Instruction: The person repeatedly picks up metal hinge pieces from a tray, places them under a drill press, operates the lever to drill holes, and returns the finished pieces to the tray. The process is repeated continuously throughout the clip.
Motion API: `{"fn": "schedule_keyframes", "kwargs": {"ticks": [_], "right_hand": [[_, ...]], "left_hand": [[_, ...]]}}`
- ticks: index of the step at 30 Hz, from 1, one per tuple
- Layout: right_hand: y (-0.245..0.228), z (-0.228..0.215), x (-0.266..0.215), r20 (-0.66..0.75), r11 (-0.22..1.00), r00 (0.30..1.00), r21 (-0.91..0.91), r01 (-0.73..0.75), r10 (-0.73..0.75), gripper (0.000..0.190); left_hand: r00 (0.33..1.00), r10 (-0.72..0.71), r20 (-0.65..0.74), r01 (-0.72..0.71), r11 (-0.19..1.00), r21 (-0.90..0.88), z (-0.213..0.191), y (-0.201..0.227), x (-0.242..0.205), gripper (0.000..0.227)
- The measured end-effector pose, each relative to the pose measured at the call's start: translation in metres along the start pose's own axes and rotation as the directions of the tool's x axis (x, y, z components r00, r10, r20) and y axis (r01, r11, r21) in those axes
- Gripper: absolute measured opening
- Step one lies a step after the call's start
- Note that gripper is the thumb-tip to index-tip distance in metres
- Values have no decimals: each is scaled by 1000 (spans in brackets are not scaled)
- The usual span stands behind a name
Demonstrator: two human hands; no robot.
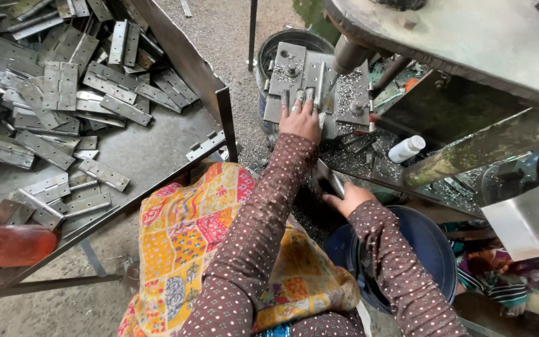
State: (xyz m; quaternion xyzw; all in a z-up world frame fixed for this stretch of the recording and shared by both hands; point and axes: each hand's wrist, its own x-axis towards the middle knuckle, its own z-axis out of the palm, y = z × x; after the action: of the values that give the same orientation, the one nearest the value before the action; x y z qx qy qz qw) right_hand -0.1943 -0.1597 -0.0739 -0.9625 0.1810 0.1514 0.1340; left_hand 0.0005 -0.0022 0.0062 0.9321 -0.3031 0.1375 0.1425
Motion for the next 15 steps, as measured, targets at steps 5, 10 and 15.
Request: {"fn": "schedule_keyframes", "kwargs": {"ticks": [5, 10, 15], "right_hand": [[-12, 46, -19, -59, 997, 996, 58, -58, 61, 76], [-7, 68, -30, 74, 988, 987, 62, -145, 140, 74], [-6, 4, -4, -28, 996, 998, -66, -54, 52, 72]], "left_hand": [[987, -59, 149, 71, 994, -77, 2, 3, 14, 33], [992, -52, 115, 64, 993, -102, 5, 5, -9, 33], [997, -7, 77, 11, 999, -47, 1, -6, 16, 31]]}}
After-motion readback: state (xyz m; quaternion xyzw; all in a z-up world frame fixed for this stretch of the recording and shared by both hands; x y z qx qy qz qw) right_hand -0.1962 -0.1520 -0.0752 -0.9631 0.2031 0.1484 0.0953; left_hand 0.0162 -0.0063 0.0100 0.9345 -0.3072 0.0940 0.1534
